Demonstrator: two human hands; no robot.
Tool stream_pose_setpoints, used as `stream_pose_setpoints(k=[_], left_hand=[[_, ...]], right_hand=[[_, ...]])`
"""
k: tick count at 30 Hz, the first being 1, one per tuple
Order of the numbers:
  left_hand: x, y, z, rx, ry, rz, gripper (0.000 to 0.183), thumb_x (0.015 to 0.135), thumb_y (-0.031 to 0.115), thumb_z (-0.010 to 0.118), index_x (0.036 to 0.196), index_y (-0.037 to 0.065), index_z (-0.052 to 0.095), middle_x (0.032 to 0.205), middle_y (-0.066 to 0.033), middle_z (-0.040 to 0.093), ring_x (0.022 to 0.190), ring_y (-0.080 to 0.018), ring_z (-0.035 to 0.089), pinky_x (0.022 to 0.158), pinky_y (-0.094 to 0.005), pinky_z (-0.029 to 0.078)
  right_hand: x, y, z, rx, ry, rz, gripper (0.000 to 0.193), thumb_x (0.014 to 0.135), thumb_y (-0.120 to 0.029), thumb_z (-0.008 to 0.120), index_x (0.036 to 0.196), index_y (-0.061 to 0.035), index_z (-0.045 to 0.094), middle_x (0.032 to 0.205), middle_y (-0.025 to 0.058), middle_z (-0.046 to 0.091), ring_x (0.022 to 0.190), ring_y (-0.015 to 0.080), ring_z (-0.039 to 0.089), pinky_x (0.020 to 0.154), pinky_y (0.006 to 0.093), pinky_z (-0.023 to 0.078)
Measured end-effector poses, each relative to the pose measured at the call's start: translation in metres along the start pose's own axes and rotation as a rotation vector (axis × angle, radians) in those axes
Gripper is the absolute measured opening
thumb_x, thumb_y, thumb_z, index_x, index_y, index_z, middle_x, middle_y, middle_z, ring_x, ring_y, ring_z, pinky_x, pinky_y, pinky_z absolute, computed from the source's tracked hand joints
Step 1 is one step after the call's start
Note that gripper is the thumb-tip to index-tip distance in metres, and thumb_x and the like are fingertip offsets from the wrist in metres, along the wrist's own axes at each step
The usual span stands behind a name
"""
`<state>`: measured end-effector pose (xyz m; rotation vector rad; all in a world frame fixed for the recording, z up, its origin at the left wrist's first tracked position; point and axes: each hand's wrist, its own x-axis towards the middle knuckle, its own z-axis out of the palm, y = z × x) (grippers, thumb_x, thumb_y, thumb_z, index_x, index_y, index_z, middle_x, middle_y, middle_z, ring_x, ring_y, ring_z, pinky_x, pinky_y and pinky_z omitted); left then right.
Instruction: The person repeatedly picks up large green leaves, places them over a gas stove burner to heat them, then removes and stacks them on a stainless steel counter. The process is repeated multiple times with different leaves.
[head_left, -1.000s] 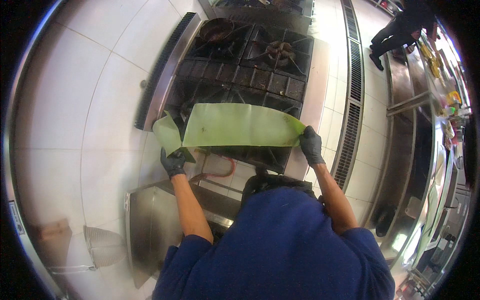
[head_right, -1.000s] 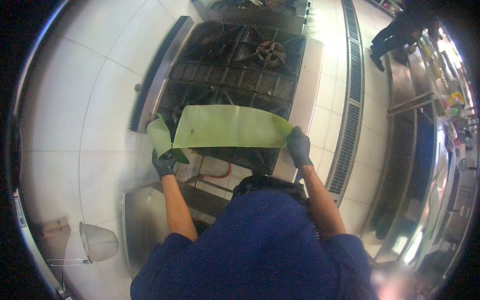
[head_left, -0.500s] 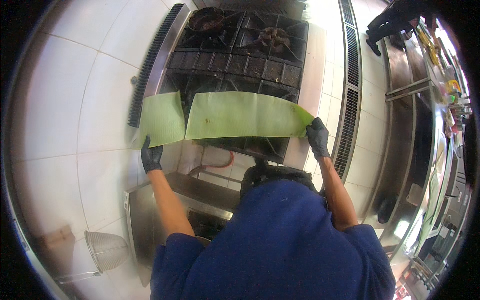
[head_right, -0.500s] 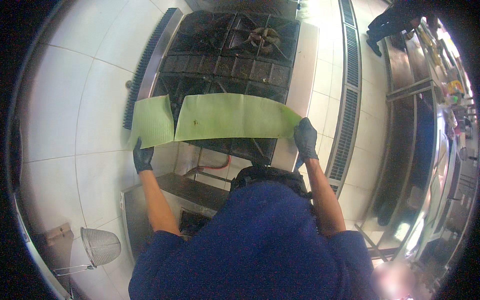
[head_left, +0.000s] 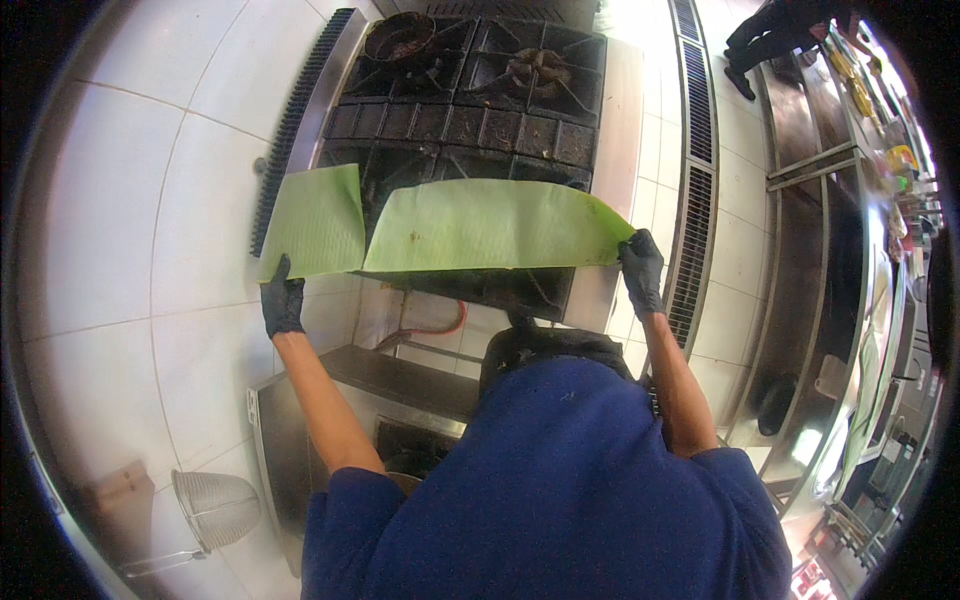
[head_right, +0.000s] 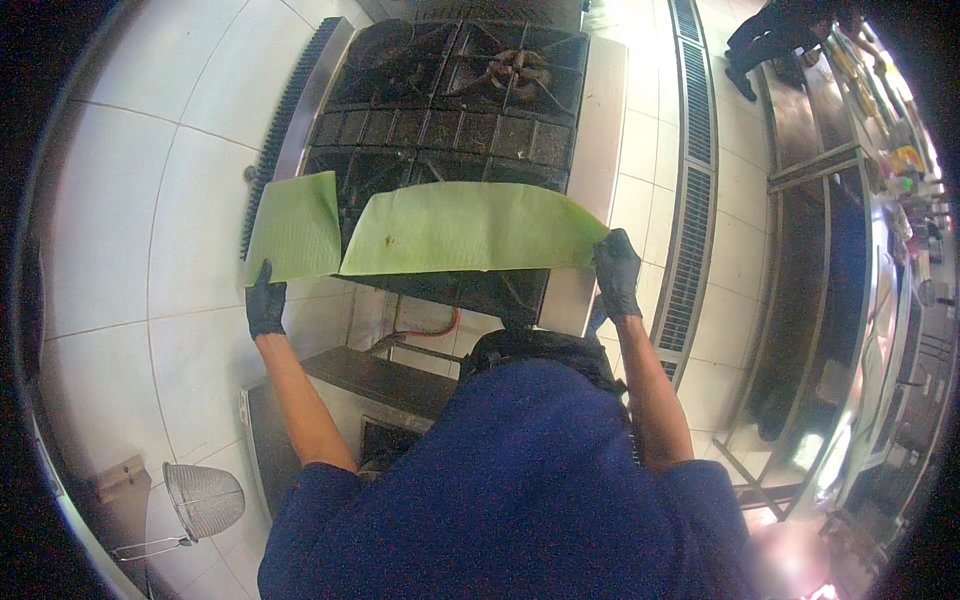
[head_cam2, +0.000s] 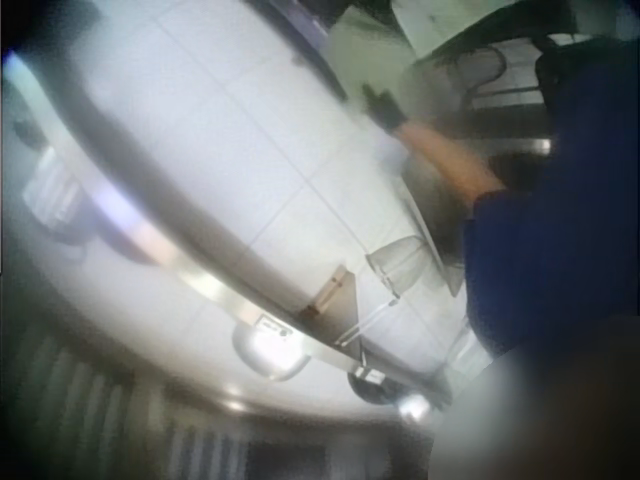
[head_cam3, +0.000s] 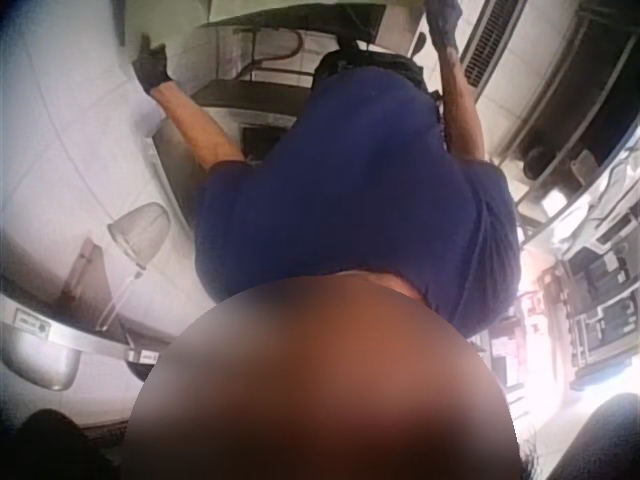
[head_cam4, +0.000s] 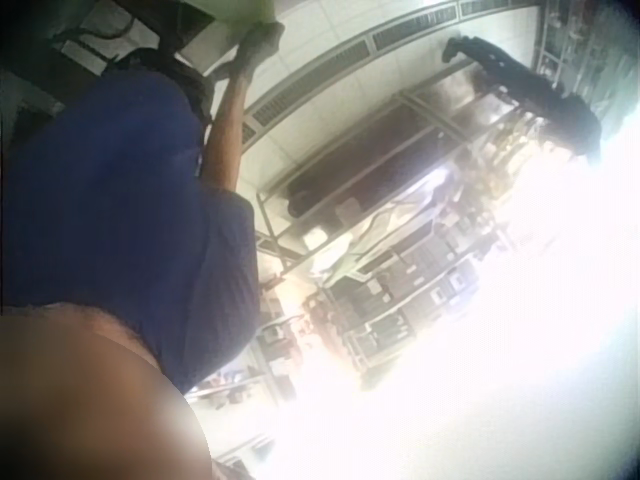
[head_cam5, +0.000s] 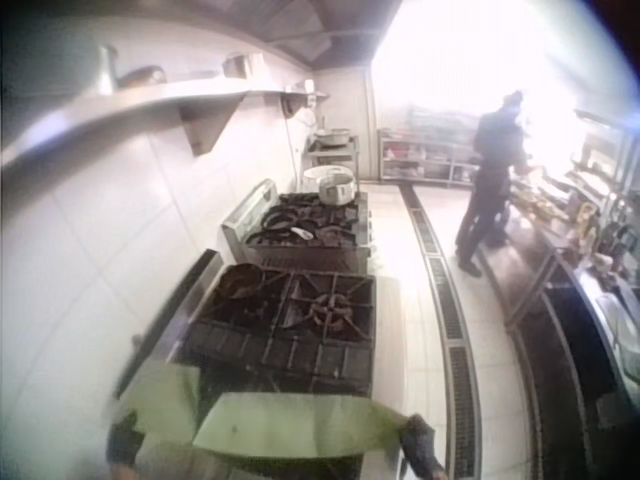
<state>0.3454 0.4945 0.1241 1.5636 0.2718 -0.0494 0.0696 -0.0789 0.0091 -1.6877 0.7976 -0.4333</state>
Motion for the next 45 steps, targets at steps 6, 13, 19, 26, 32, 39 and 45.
stream_pose_setpoints(k=[6, 13, 19, 26, 32, 39, 45], left_hand=[[0.015, 0.027, -0.012, 0.172, 0.024, 0.165, 0.042, 0.093, 0.025, 0.067, 0.120, -0.007, 0.059, 0.117, -0.0153, 0.063, 0.105, -0.0234, 0.057, 0.096, -0.0337, 0.045], [0.027, 0.067, -0.039, -0.342, 0.048, 0.202, 0.048, 0.085, 0.010, 0.075, 0.126, -0.001, 0.052, 0.119, -0.0143, 0.059, 0.108, -0.0256, 0.058, 0.089, -0.0368, 0.050], [0.045, 0.085, -0.063, -0.285, 0.039, 0.331, 0.049, 0.087, 0.011, 0.073, 0.129, 0.000, 0.052, 0.122, -0.0128, 0.058, 0.106, -0.0247, 0.058, 0.087, -0.0386, 0.051], [0.021, 0.050, -0.020, 0.111, 0.080, 0.300, 0.040, 0.087, 0.012, 0.071, 0.122, 0.000, 0.056, 0.124, -0.0126, 0.056, 0.112, -0.0242, 0.055, 0.089, -0.0352, 0.051], [0.006, 0.047, 0.002, 0.133, 0.115, 0.187, 0.038, 0.085, 0.008, 0.072, 0.121, 0.003, 0.060, 0.120, -0.0117, 0.059, 0.102, -0.0232, 0.061, 0.081, -0.0355, 0.055], [0.012, 0.037, -0.006, 0.290, 0.151, 0.184, 0.030, 0.089, 0.006, 0.067, 0.116, -0.006, 0.062, 0.118, -0.0146, 0.061, 0.098, -0.0236, 0.063, 0.084, -0.0368, 0.057], [0.016, 0.034, -0.002, -0.029, 0.159, 0.088, 0.031, 0.092, 0.007, 0.063, 0.118, -0.008, 0.060, 0.121, -0.0164, 0.060, 0.100, -0.0260, 0.062, 0.089, -0.0398, 0.056]], right_hand=[[0.001, -0.003, 0.021, -0.101, -0.041, -0.059, 0.009, 0.089, -0.010, 0.061, 0.092, -0.0054, 0.054, 0.075, 0.0093, 0.059, 0.067, 0.0147, 0.054, 0.063, 0.0306, 0.048], [-0.003, -0.033, 0.045, 0.081, -0.104, -0.024, 0.007, 0.092, 0.001, 0.060, 0.091, -0.0036, 0.055, 0.079, -0.0003, 0.056, 0.074, 0.0088, 0.052, 0.065, 0.0250, 0.045], [-0.007, -0.043, 0.075, 0.123, -0.139, 0.004, 0.010, 0.090, 0.000, 0.063, 0.088, -0.0030, 0.054, 0.077, -0.0001, 0.055, 0.071, 0.0093, 0.052, 0.063, 0.0265, 0.046], [-0.002, -0.035, 0.089, -0.128, -0.173, 0.031, 0.017, 0.087, -0.013, 0.063, 0.099, -0.0004, 0.063, 0.089, 0.0162, 0.069, 0.078, 0.0222, 0.067, 0.068, 0.0347, 0.052], [-0.012, -0.045, 0.077, -0.376, -0.165, -0.015, 0.021, 0.082, -0.013, 0.070, 0.100, -0.0024, 0.068, 0.086, 0.0109, 0.071, 0.077, 0.0183, 0.067, 0.067, 0.0319, 0.051], [-0.015, -0.053, 0.066, -0.547, -0.169, -0.017, 0.025, 0.079, -0.023, 0.072, 0.095, -0.0044, 0.069, 0.086, 0.0157, 0.070, 0.078, 0.0303, 0.068, 0.069, 0.0382, 0.051], [-0.017, -0.048, 0.058, -0.618, -0.163, -0.058, 0.025, 0.082, -0.030, 0.067, 0.090, -0.0061, 0.066, 0.084, 0.0169, 0.069, 0.079, 0.0356, 0.067, 0.069, 0.0435, 0.051]])
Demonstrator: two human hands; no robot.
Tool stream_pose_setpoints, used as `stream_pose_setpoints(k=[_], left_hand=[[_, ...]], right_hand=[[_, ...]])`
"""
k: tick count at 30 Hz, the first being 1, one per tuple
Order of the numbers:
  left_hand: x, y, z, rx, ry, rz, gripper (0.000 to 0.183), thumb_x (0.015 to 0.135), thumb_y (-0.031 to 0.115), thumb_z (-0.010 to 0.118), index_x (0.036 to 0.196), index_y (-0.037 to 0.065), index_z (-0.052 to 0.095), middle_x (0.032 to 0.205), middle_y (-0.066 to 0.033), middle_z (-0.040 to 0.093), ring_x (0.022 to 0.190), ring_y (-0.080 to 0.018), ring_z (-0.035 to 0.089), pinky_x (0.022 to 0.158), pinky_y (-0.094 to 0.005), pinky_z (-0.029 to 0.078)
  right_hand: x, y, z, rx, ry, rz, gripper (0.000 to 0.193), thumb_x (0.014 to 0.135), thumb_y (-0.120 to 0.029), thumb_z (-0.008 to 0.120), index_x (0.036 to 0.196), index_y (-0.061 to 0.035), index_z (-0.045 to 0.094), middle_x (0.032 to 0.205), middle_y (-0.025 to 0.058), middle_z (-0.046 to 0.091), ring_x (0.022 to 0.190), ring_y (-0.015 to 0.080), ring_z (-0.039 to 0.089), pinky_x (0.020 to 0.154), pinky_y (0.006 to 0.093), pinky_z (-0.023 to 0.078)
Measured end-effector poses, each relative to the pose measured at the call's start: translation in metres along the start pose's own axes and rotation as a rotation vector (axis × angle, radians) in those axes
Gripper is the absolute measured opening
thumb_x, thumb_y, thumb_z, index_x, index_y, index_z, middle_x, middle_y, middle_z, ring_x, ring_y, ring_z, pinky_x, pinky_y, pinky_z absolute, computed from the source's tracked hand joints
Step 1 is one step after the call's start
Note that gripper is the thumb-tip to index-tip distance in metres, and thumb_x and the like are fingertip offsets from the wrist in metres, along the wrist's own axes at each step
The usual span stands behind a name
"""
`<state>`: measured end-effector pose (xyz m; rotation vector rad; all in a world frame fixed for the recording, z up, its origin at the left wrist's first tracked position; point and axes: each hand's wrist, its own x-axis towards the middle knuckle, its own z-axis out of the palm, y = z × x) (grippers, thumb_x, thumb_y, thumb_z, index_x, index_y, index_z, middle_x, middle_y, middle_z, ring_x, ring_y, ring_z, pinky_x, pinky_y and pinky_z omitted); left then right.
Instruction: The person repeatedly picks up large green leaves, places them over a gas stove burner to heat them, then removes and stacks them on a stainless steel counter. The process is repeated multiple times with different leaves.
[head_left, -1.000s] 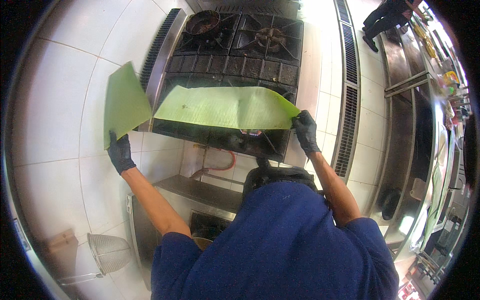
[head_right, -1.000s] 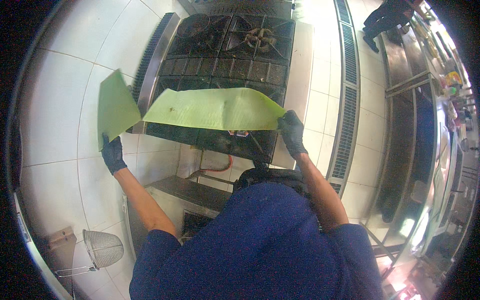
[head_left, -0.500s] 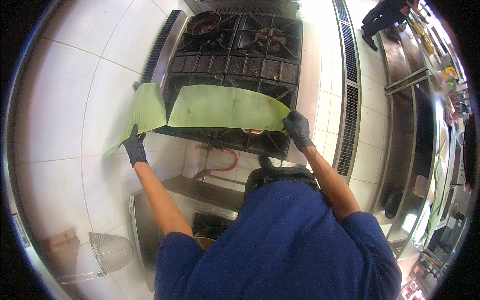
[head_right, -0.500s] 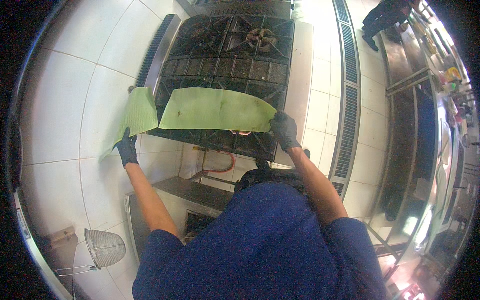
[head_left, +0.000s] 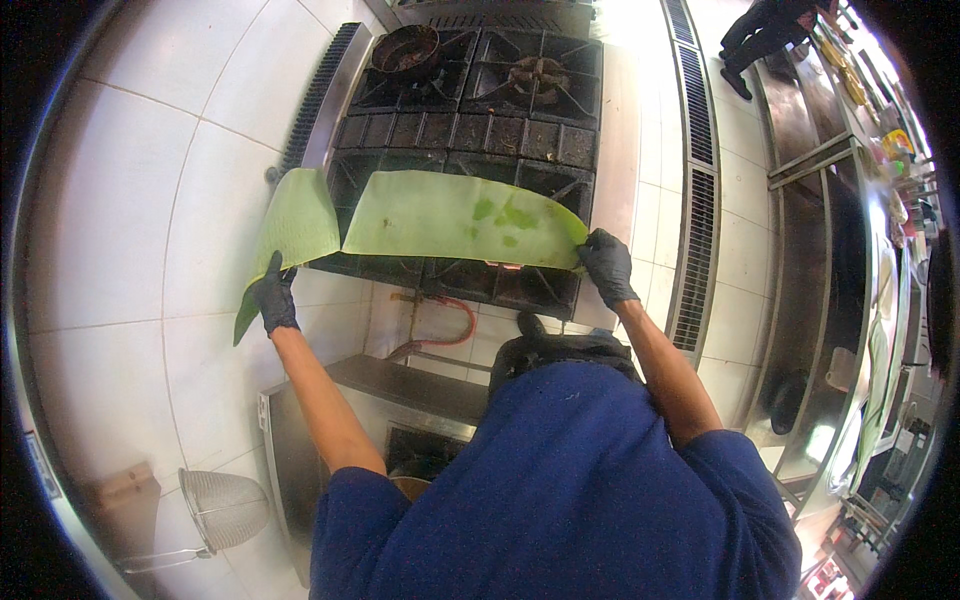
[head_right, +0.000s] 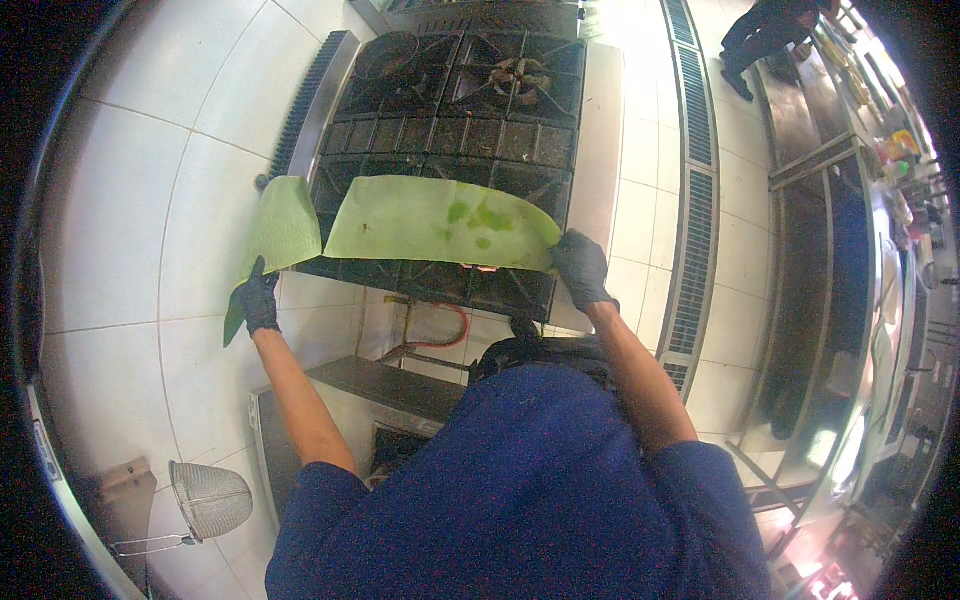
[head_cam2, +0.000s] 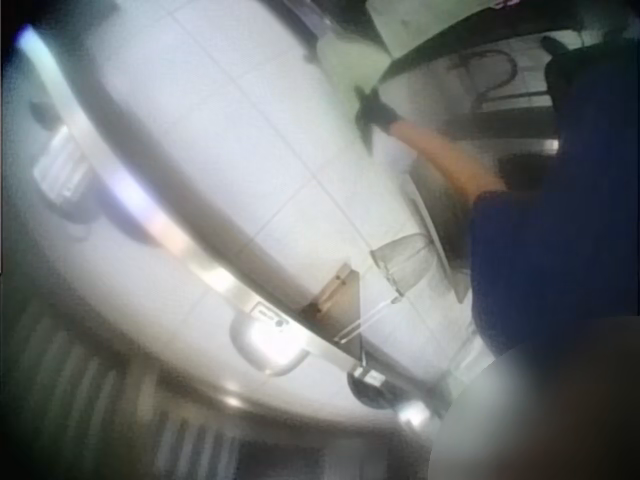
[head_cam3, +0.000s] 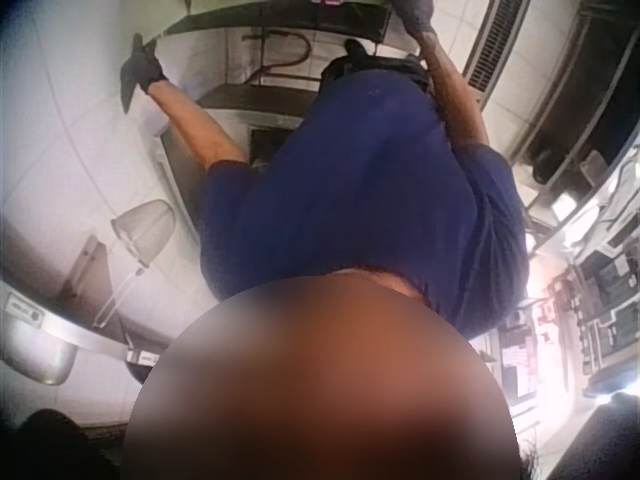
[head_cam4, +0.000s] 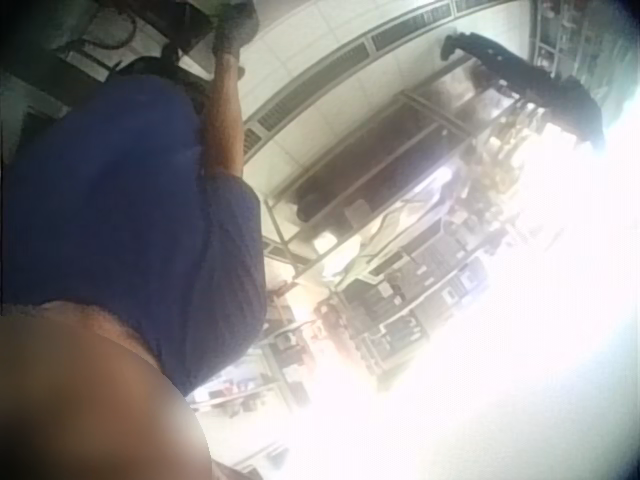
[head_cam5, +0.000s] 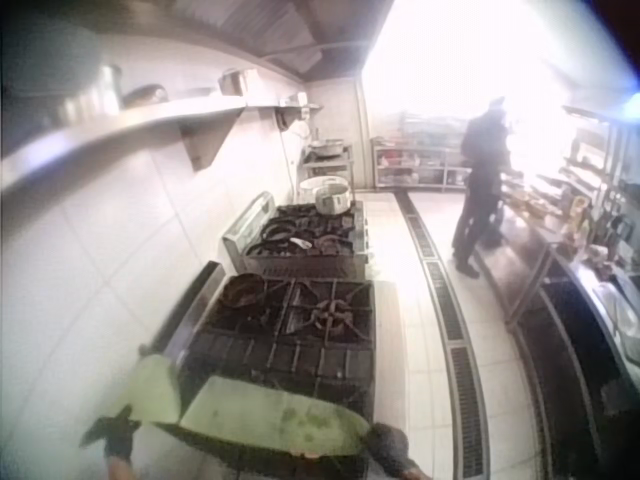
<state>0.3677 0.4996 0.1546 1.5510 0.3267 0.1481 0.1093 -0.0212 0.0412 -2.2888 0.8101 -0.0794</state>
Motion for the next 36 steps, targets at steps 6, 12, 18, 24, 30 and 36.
stream_pose_setpoints(k=[6, 12, 18, 24, 30, 36], left_hand=[[-0.011, -0.009, 0.002, 0.017, -0.092, -0.044, 0.036, 0.087, 0.009, 0.070, 0.119, -0.001, 0.059, 0.122, -0.0126, 0.058, 0.101, -0.0246, 0.061, 0.084, -0.0376, 0.056], [-0.033, -0.029, 0.017, 0.075, -0.193, -0.141, 0.040, 0.085, 0.010, 0.073, 0.121, 0.000, 0.058, 0.114, -0.0106, 0.060, 0.098, -0.0224, 0.062, 0.082, -0.0356, 0.057], [-0.029, -0.073, 0.014, 0.389, -0.313, 0.085, 0.032, 0.087, 0.014, 0.073, 0.117, 0.005, 0.066, 0.108, -0.0161, 0.068, 0.097, -0.0261, 0.064, 0.084, -0.0385, 0.052], [-0.032, -0.090, 0.017, 0.369, -0.369, 0.067, 0.034, 0.088, 0.015, 0.072, 0.120, 0.007, 0.065, 0.111, -0.0175, 0.068, 0.098, -0.0275, 0.064, 0.089, -0.0376, 0.050], [-0.054, -0.082, 0.038, 0.155, -0.355, -0.212, 0.036, 0.089, 0.010, 0.068, 0.121, -0.003, 0.059, 0.127, -0.0184, 0.059, 0.107, -0.0301, 0.060, 0.091, -0.0413, 0.051], [-0.052, -0.071, 0.037, -0.508, -0.236, -0.432, 0.044, 0.093, 0.020, 0.061, 0.131, 0.000, 0.051, 0.136, -0.0185, 0.053, 0.119, -0.0328, 0.054, 0.098, -0.0461, 0.046]], right_hand=[[-0.005, 0.033, -0.015, -0.030, 0.054, 0.096, 0.022, 0.078, -0.026, 0.071, 0.084, -0.0061, 0.064, 0.079, 0.0153, 0.067, 0.073, 0.0325, 0.065, 0.066, 0.0413, 0.050], [-0.025, 0.080, -0.046, 0.129, 0.075, 0.185, 0.025, 0.078, -0.030, 0.070, 0.085, -0.0062, 0.064, 0.078, 0.0137, 0.067, 0.072, 0.0315, 0.066, 0.067, 0.0411, 0.051], [-0.039, 0.105, -0.064, 0.492, 0.196, 0.247, 0.011, 0.080, -0.002, 0.071, 0.076, -0.0039, 0.061, 0.068, -0.0010, 0.057, 0.062, 0.0076, 0.050, 0.054, 0.0260, 0.041], [-0.042, 0.128, -0.066, 0.459, 0.238, 0.206, 0.009, 0.080, -0.002, 0.071, 0.078, -0.0036, 0.062, 0.069, -0.0011, 0.058, 0.060, 0.0075, 0.050, 0.052, 0.0254, 0.040], [-0.044, 0.154, -0.064, 0.560, 0.256, 0.237, 0.009, 0.081, -0.009, 0.070, 0.080, -0.0048, 0.061, 0.072, 0.0009, 0.059, 0.063, 0.0106, 0.052, 0.055, 0.0293, 0.043], [-0.044, 0.169, -0.063, 0.684, 0.312, 0.182, 0.009, 0.081, -0.007, 0.069, 0.081, -0.0041, 0.061, 0.074, 0.0010, 0.059, 0.065, 0.0105, 0.054, 0.057, 0.0274, 0.045]])
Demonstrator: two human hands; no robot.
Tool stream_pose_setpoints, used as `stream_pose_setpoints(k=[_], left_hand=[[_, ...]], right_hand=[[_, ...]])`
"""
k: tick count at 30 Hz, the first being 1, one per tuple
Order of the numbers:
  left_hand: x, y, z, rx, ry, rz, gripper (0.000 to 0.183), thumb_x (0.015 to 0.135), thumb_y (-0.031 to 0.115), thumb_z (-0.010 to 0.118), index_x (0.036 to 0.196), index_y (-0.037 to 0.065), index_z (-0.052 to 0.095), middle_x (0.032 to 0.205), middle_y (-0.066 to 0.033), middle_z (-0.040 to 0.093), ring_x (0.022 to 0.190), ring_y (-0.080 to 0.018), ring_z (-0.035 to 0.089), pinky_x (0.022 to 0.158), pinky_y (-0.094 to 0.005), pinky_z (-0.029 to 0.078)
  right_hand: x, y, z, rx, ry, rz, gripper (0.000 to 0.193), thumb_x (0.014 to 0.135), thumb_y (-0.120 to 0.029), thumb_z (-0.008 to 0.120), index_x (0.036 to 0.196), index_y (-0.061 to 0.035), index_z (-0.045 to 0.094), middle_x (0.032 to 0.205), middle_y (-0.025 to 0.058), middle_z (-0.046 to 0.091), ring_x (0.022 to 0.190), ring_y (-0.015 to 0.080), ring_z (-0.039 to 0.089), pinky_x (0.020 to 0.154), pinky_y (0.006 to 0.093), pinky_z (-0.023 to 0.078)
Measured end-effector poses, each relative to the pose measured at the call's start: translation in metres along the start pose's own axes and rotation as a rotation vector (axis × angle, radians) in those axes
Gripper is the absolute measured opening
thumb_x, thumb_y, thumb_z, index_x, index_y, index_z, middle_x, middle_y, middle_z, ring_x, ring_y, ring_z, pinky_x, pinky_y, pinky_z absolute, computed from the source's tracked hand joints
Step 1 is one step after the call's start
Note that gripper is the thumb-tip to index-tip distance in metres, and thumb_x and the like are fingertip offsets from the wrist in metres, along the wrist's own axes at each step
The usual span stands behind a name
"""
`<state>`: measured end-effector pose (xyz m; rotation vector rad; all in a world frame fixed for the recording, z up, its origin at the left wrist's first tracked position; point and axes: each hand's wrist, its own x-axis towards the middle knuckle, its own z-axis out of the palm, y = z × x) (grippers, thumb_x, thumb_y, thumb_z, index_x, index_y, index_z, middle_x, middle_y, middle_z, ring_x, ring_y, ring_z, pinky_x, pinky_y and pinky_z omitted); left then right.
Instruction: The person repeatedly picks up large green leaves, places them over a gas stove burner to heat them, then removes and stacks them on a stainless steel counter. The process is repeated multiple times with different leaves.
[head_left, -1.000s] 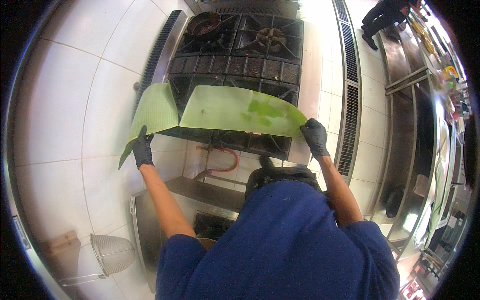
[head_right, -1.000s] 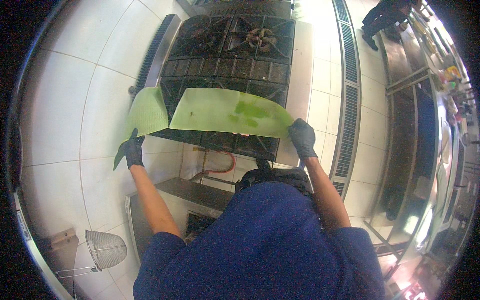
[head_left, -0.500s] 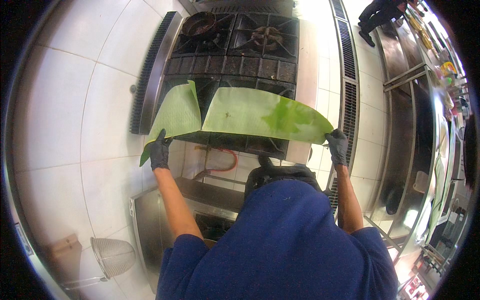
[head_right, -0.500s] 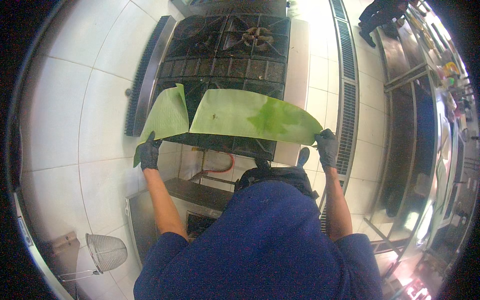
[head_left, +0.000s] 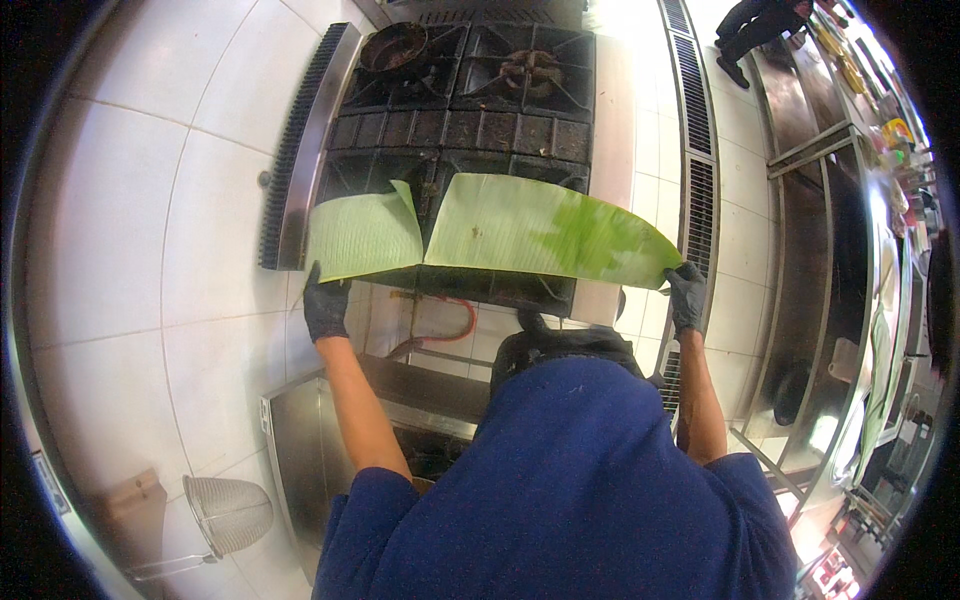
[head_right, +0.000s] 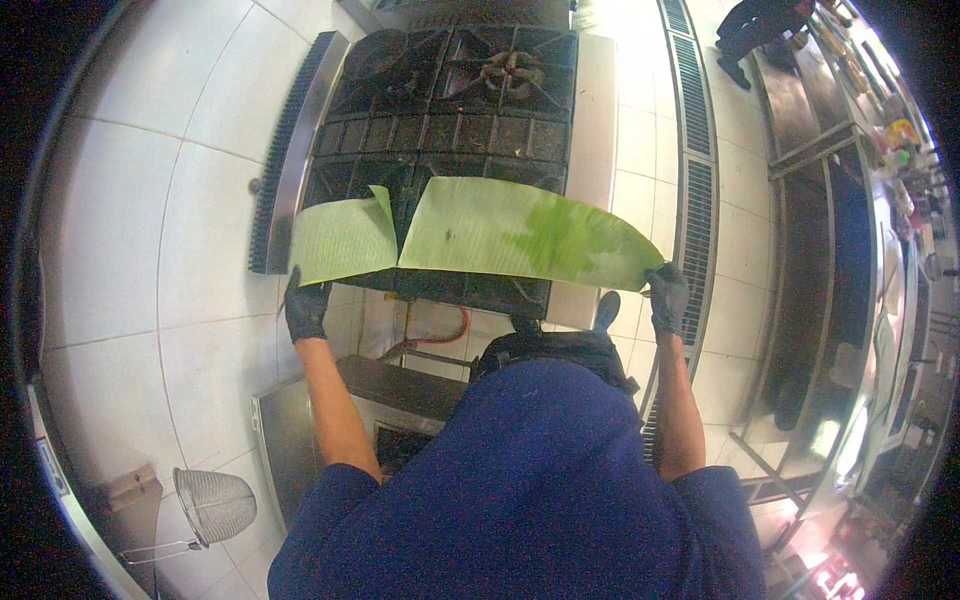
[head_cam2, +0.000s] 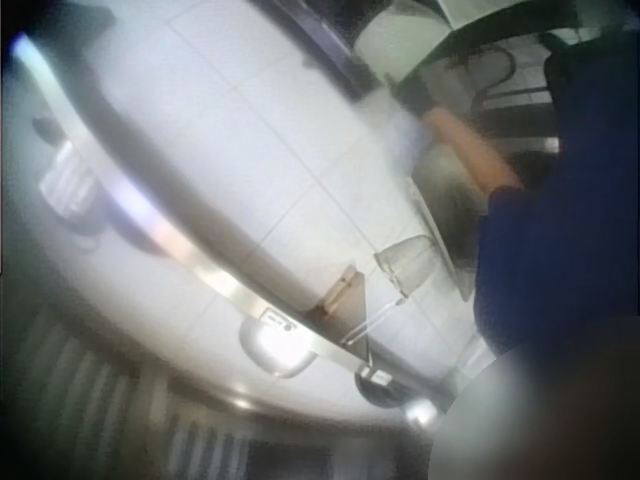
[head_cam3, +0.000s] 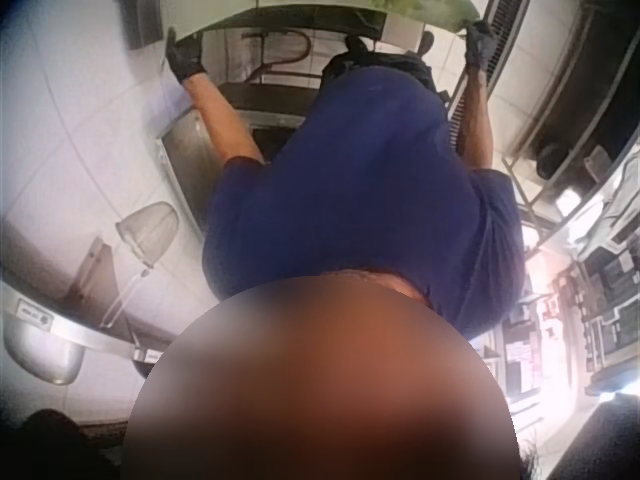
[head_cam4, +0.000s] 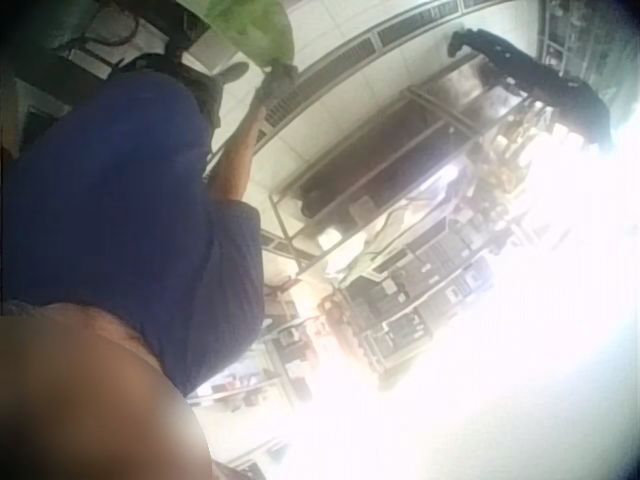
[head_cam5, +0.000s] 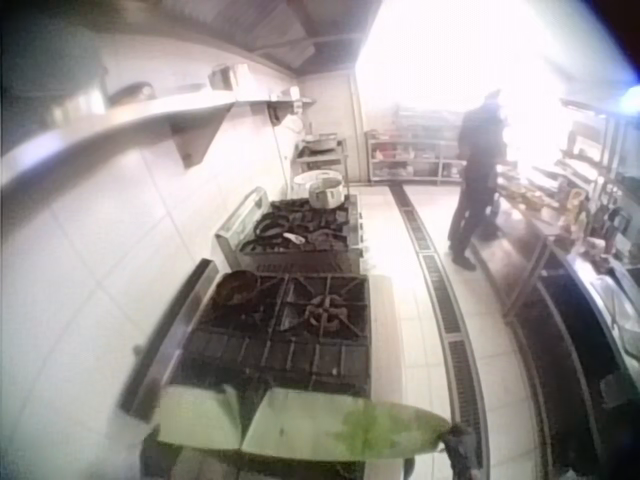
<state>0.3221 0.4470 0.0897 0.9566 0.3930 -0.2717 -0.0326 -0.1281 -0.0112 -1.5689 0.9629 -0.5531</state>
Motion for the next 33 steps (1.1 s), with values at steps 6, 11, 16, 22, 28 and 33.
stream_pose_setpoints(k=[6, 11, 16, 22, 28, 33], left_hand=[[0.009, 0.050, 0.020, -0.138, -0.128, 0.030, 0.044, 0.092, 0.020, 0.061, 0.129, 0.000, 0.052, 0.130, -0.0178, 0.057, 0.114, -0.0309, 0.058, 0.096, -0.0453, 0.048], [0.006, 0.066, 0.047, 0.069, -0.103, 0.166, 0.041, 0.090, 0.013, 0.065, 0.127, 0.002, 0.052, 0.119, -0.0135, 0.061, 0.108, -0.0276, 0.060, 0.091, -0.0432, 0.052], [-0.001, 0.060, 0.053, -0.011, -0.179, 0.077, 0.042, 0.090, 0.012, 0.065, 0.129, 0.006, 0.051, 0.120, -0.0107, 0.061, 0.108, -0.0260, 0.060, 0.088, -0.0402, 0.052], [0.005, 0.040, 0.049, 0.841, 0.045, 0.395, 0.044, 0.090, 0.019, 0.070, 0.128, 0.006, 0.051, 0.112, -0.0036, 0.059, 0.096, -0.0159, 0.057, 0.074, -0.0286, 0.051], [0.016, 0.037, 0.052, 1.040, 0.053, 0.454, 0.047, 0.091, 0.019, 0.070, 0.131, 0.003, 0.052, 0.113, -0.0063, 0.060, 0.095, -0.0159, 0.056, 0.079, -0.0283, 0.047], [0.010, 0.032, 0.057, 0.903, 0.020, 0.580, 0.049, 0.090, 0.019, 0.070, 0.132, 0.001, 0.052, 0.120, -0.0073, 0.059, 0.102, -0.0192, 0.056, 0.088, -0.0327, 0.046]], right_hand=[[0.003, -0.008, 0.000, 0.149, 0.011, 0.131, 0.010, 0.082, -0.006, 0.067, 0.088, -0.0050, 0.059, 0.073, 0.0017, 0.058, 0.065, 0.0120, 0.057, 0.054, 0.0262, 0.046], [0.008, -0.005, 0.000, 0.096, 0.029, 0.219, 0.010, 0.083, -0.006, 0.066, 0.087, -0.0040, 0.057, 0.073, 0.0038, 0.058, 0.059, 0.0123, 0.055, 0.049, 0.0270, 0.046], [0.004, 0.003, -0.007, 0.201, -0.005, 0.144, 0.011, 0.083, -0.007, 0.068, 0.086, -0.0032, 0.057, 0.071, 0.0036, 0.058, 0.057, 0.0121, 0.056, 0.049, 0.0267, 0.045], [0.003, -0.002, -0.012, 0.198, -0.010, 0.128, 0.010, 0.082, -0.005, 0.068, 0.085, -0.0041, 0.058, 0.071, 0.0029, 0.059, 0.057, 0.0116, 0.056, 0.051, 0.0256, 0.045], [0.006, -0.016, -0.022, 0.113, -0.034, 0.159, 0.007, 0.085, -0.007, 0.065, 0.087, -0.0046, 0.059, 0.072, 0.0024, 0.060, 0.060, 0.0115, 0.055, 0.056, 0.0259, 0.046], [0.000, -0.023, -0.027, 0.194, 0.026, 0.128, 0.007, 0.084, -0.005, 0.066, 0.081, -0.0043, 0.059, 0.071, 0.0033, 0.061, 0.061, 0.0121, 0.058, 0.057, 0.0255, 0.048]])
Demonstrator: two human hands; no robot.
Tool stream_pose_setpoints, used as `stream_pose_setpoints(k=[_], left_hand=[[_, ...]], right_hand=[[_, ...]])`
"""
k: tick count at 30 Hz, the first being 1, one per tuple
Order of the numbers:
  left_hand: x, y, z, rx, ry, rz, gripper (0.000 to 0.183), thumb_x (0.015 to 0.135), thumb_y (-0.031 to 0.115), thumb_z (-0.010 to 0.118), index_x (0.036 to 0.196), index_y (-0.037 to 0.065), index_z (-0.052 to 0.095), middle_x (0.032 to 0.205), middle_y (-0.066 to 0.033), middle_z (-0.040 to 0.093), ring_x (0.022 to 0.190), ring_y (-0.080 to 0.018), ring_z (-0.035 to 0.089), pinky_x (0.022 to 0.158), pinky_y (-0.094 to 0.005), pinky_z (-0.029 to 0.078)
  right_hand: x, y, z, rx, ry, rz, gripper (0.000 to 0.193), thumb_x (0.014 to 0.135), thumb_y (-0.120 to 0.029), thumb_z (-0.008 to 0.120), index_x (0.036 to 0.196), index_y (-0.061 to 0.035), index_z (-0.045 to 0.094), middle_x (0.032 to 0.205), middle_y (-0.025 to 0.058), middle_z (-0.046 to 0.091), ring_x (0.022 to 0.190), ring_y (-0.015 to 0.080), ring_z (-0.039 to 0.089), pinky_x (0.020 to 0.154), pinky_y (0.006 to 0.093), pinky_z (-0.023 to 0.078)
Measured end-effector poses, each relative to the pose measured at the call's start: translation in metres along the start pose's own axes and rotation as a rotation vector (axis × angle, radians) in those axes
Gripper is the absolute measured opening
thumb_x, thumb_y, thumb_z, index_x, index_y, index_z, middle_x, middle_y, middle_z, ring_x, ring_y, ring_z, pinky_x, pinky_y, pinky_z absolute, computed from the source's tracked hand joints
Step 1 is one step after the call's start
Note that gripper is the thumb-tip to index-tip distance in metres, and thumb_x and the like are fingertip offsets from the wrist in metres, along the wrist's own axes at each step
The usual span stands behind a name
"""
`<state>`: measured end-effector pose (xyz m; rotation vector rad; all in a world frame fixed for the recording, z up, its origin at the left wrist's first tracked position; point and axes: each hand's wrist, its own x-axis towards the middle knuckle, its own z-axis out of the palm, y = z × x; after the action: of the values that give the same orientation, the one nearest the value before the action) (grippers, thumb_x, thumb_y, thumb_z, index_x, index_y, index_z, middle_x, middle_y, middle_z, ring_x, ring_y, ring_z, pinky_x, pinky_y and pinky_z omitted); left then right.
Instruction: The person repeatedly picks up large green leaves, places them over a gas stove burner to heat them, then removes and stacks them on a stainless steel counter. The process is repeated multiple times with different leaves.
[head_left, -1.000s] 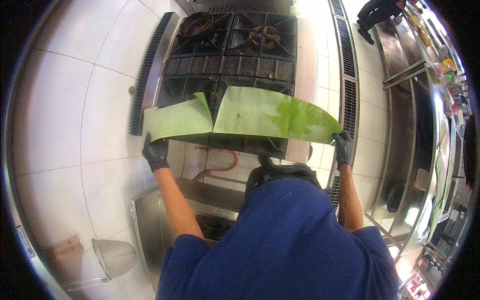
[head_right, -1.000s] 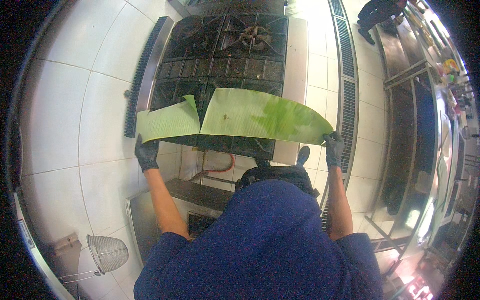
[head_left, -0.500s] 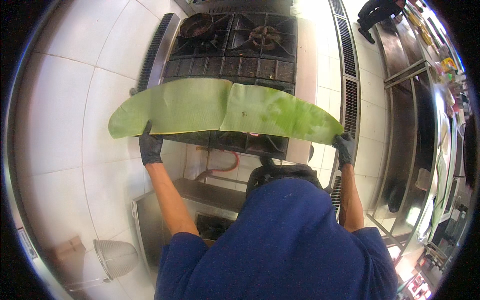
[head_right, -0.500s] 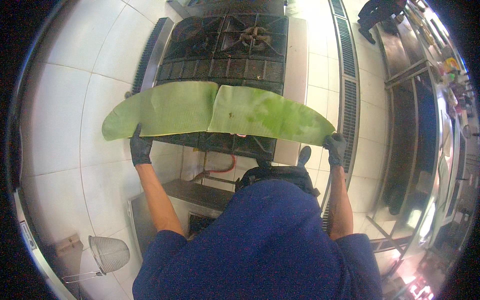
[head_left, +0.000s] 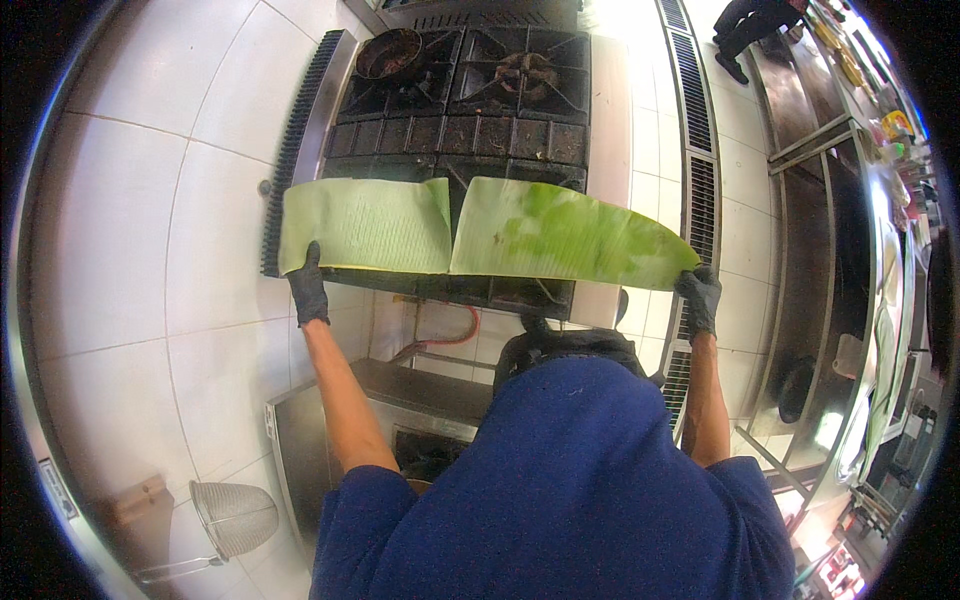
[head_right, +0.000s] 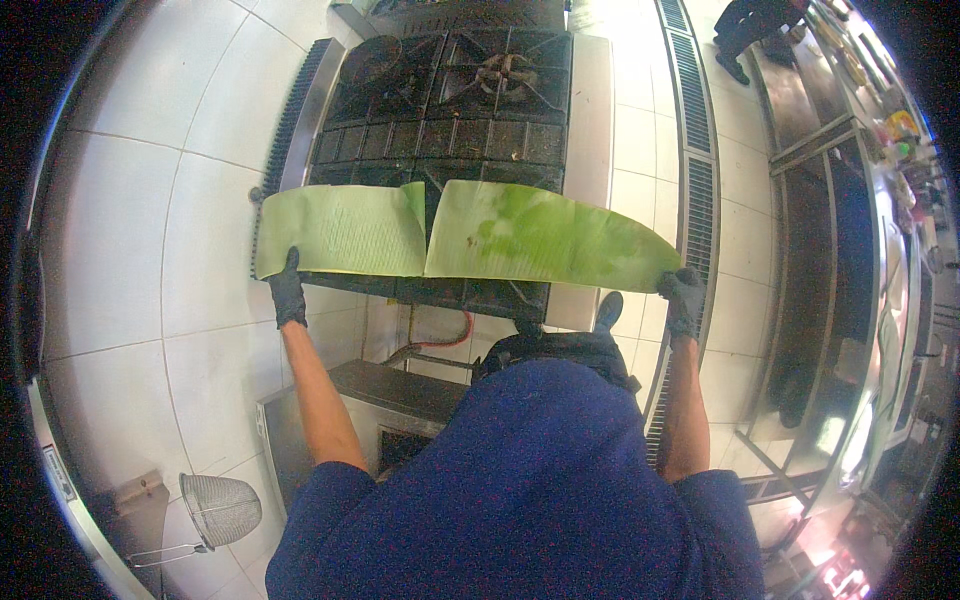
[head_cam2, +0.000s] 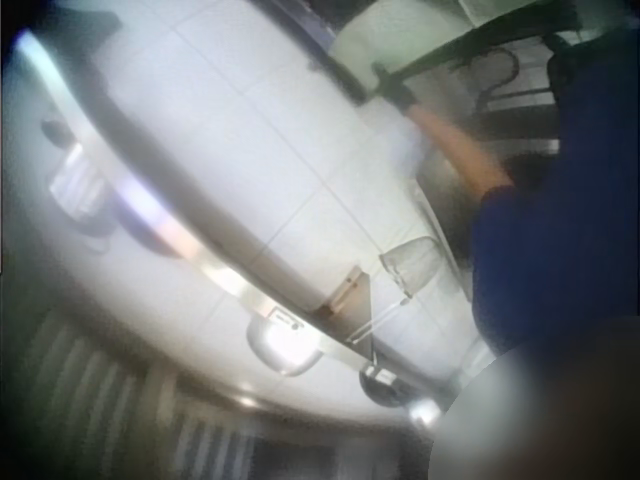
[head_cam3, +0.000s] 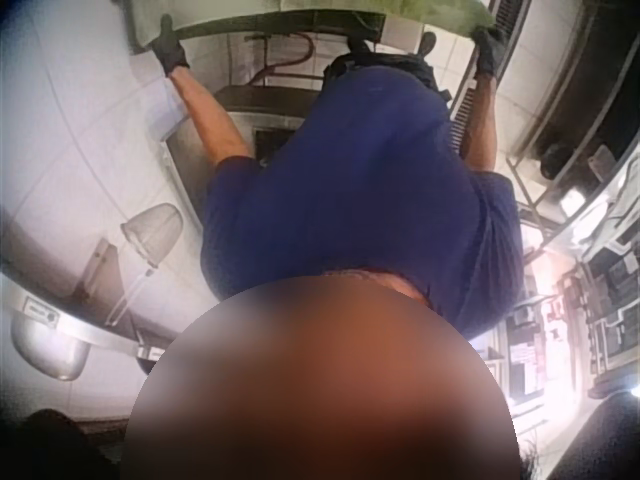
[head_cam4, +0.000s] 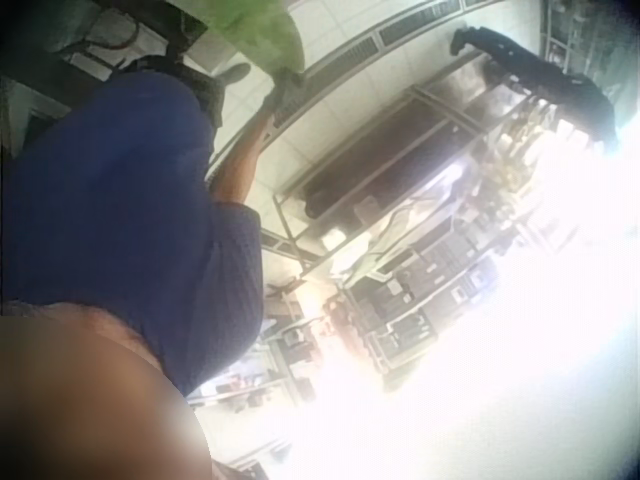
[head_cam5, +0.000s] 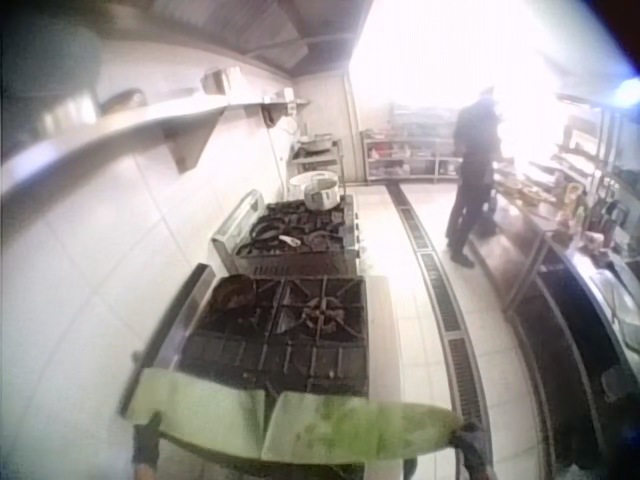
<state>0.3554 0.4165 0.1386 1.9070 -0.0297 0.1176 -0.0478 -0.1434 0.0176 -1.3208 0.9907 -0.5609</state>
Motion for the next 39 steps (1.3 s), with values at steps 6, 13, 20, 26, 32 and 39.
stream_pose_setpoints(k=[6, 13, 20, 26, 32, 39], left_hand=[[-0.013, 0.007, 0.013, -0.239, -0.048, -0.158, 0.051, 0.089, 0.016, 0.072, 0.133, 0.003, 0.049, 0.124, -0.0065, 0.056, 0.106, -0.0210, 0.055, 0.087, -0.0334, 0.047], [-0.046, 0.016, 0.059, -0.579, -0.125, -0.329, 0.052, 0.087, 0.012, 0.074, 0.133, 0.010, 0.048, 0.124, -0.0054, 0.056, 0.109, -0.0226, 0.055, 0.083, -0.0360, 0.051], [-0.067, 0.108, 0.082, -0.408, -0.294, -0.220, 0.036, 0.086, 0.013, 0.073, 0.118, 0.006, 0.059, 0.107, -0.0080, 0.064, 0.093, -0.0210, 0.062, 0.076, -0.0346, 0.052], [-0.040, 0.109, 0.098, -0.431, -0.318, -0.319, 0.037, 0.083, 0.012, 0.075, 0.116, 0.000, 0.061, 0.109, -0.0090, 0.066, 0.092, -0.0195, 0.063, 0.081, -0.0329, 0.051], [-0.045, 0.056, 0.092, -0.120, -0.171, -0.071, 0.044, 0.082, 0.009, 0.074, 0.122, -0.004, 0.058, 0.117, -0.0105, 0.064, 0.101, -0.0226, 0.060, 0.091, -0.0345, 0.047], [-0.041, 0.020, 0.076, -0.056, -0.141, -0.042, 0.053, 0.080, 0.004, 0.074, 0.129, -0.004, 0.053, 0.122, -0.0118, 0.062, 0.106, -0.0238, 0.059, 0.095, -0.0351, 0.045]], right_hand=[[0.001, 0.006, -0.039, -0.004, 0.124, -0.029, 0.010, 0.083, -0.003, 0.067, 0.078, -0.0035, 0.059, 0.072, 0.0044, 0.061, 0.062, 0.0134, 0.060, 0.058, 0.0260, 0.051], [0.007, 0.034, -0.086, -0.106, 0.211, 0.047, 0.011, 0.084, -0.003, 0.067, 0.080, -0.0038, 0.057, 0.074, 0.0055, 0.060, 0.062, 0.0157, 0.060, 0.058, 0.0282, 0.055], [0.005, 0.045, -0.084, -0.027, 0.169, 0.102, 0.012, 0.083, -0.002, 0.067, 0.078, -0.0041, 0.056, 0.073, 0.0055, 0.060, 0.060, 0.0156, 0.059, 0.057, 0.0285, 0.053], [0.005, 0.047, -0.099, 0.053, 0.211, 0.070, 0.011, 0.084, 0.000, 0.066, 0.079, -0.0041, 0.057, 0.074, 0.0065, 0.061, 0.063, 0.0171, 0.061, 0.059, 0.0302, 0.055], [0.006, 0.046, -0.123, 0.046, 0.172, 0.021, 0.008, 0.085, -0.001, 0.066, 0.083, -0.0038, 0.059, 0.076, 0.0078, 0.063, 0.065, 0.0166, 0.062, 0.061, 0.0290, 0.055], [0.011, 0.018, -0.131, 0.018, 0.196, 0.036, 0.008, 0.086, -0.003, 0.067, 0.084, -0.0034, 0.059, 0.076, 0.0079, 0.065, 0.063, 0.0157, 0.060, 0.059, 0.0273, 0.051]])
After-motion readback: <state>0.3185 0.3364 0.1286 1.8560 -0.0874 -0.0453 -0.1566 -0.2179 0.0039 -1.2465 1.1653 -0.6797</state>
